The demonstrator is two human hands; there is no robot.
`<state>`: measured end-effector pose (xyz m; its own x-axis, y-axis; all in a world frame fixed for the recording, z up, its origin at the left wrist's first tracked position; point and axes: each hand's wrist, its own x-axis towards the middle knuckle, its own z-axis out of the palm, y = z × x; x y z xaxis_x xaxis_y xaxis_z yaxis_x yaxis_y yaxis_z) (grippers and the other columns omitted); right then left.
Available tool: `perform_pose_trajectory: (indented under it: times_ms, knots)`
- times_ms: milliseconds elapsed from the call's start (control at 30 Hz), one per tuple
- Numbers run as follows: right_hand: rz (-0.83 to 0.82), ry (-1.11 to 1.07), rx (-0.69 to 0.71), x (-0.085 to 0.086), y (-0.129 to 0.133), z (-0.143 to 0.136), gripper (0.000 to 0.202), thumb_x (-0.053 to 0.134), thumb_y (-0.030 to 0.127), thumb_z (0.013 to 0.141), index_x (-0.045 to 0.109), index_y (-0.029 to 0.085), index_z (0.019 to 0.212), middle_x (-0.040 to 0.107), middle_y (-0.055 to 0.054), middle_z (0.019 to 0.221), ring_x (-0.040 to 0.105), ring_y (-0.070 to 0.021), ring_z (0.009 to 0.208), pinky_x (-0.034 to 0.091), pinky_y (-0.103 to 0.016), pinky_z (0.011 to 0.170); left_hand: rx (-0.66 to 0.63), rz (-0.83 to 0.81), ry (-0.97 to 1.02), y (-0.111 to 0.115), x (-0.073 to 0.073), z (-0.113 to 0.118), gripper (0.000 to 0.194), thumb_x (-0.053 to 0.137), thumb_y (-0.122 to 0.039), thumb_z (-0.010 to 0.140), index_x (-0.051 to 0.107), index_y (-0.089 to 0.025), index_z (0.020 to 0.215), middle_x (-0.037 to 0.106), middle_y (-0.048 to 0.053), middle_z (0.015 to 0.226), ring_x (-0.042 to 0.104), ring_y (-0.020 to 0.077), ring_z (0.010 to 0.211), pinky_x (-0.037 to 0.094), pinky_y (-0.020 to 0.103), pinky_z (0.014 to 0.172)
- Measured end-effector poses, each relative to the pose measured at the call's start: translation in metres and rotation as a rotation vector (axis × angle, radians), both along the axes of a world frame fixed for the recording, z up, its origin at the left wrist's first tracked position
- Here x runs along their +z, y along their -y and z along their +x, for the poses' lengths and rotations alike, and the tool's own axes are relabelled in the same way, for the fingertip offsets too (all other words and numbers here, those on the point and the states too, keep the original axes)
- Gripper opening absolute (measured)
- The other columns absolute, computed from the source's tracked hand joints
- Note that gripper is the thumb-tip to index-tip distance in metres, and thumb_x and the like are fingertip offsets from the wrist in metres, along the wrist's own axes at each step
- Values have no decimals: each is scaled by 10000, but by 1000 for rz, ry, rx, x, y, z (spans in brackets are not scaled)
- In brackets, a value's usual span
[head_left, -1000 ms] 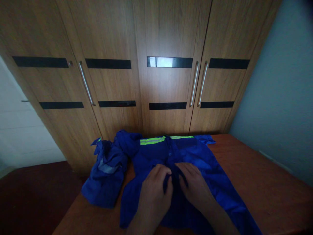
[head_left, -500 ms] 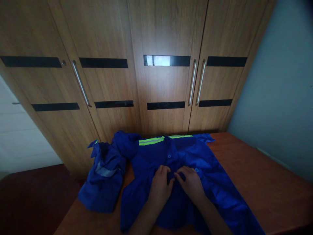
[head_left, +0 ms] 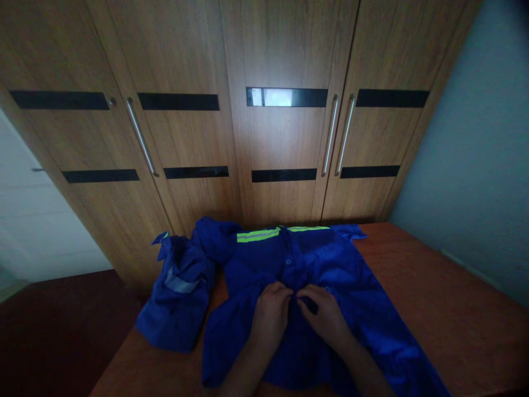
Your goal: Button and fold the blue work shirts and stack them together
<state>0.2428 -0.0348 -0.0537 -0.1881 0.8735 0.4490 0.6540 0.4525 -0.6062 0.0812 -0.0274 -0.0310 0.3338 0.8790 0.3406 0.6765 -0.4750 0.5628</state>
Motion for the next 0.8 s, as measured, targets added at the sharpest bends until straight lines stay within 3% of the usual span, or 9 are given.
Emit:
perform_pose_trajectory:
  times_ms: [333, 567, 667, 800]
  knots:
    - [123, 165, -123, -12, -4, 0, 226, 461, 163, 880, 648, 222, 991, 680, -56, 911, 636, -207, 855, 482, -359, 804, -53, -34, 97, 5, 5, 1, 351, 462, -22, 809, 708, -242, 926, 668, 36, 928, 598, 183, 912, 470, 320, 846]
    - [121, 53, -160, -11, -6, 1, 223, 471, 155, 838, 657, 208, 948, 686, -58, 900, 644, -212, 863, 499, -354, 807, -44, -35, 213, 4, 9, -2, 321, 464, -44, 813, 693, -236, 930, 664, 33, 909, 613, 171, 901, 479, 303, 845]
    - [130, -55, -204, -5, -5, 8, 227, 467, 169, 842, 665, 206, 947, 690, -54, 886, 645, -204, 854, 504, -338, 797, -9, 51, 279, -1, 19, -16, 288, 449, -85, 847, 683, -230, 934, 659, 35, 914, 616, 165, 892, 485, 291, 830]
    - [194, -206, -339, 12, -5, 38, 223, 461, 250, 878, 669, 206, 944, 684, -59, 896, 640, -202, 849, 499, -328, 791, 134, 214, 288, -13, 42, -50, 223, 455, -176, 884, 669, -213, 938, 651, 39, 935, 610, 173, 907, 477, 304, 843]
